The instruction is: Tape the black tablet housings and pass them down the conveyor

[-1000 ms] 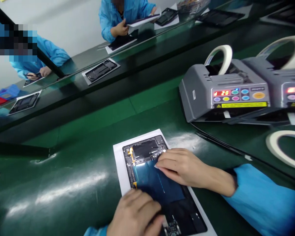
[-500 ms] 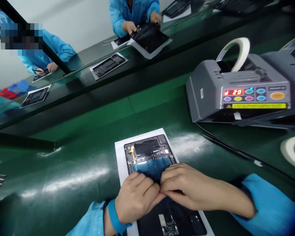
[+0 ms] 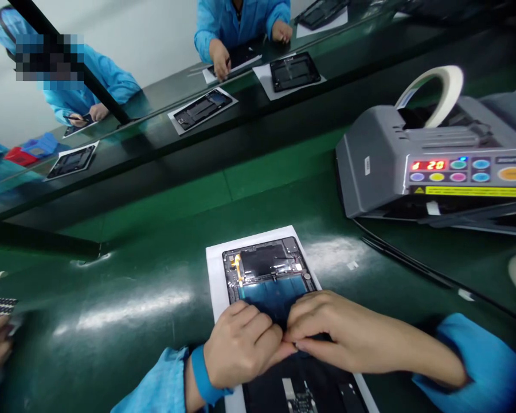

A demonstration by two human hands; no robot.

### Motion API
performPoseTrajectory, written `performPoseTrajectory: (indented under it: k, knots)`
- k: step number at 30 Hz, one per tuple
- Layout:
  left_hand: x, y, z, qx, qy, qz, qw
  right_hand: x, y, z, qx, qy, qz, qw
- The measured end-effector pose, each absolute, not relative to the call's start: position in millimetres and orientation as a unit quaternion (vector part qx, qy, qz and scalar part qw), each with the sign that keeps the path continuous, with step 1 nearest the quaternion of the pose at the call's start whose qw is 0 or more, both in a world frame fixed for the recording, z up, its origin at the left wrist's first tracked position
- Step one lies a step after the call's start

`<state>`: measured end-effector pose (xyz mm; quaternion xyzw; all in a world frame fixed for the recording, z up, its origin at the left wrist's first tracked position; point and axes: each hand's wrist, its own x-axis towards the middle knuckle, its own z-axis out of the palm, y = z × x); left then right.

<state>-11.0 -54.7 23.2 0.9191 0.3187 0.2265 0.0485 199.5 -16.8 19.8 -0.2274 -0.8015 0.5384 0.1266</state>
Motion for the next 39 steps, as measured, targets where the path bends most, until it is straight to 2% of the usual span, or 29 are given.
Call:
performPoseTrajectory:
  k: [8, 12, 19, 32, 39]
  knots:
    - [-15, -47, 24, 0.920, 0.327, 0.212, 0.031, 200, -18, 19, -0.255, -0.810, 0.509, 0.142]
    - [-15, -39, 23, 0.916, 0.348, 0.200, 0.016, 202, -14, 16, -0.276, -0.817, 0.464, 0.200]
    - [-12, -31, 15, 0.904, 0.415, 0.082, 0.060, 207, -5, 10, -0.317, -0.840, 0.329, 0.292]
    - [-11, -36, 12, 0.897, 0.429, 0.036, 0.100, 203, -4, -4, -0.305, -0.886, 0.198, 0.289]
    - [-10, -33, 11, 0.902, 0.424, 0.042, 0.065, 202, 2, -3, -0.312, -0.871, 0.236, 0.297]
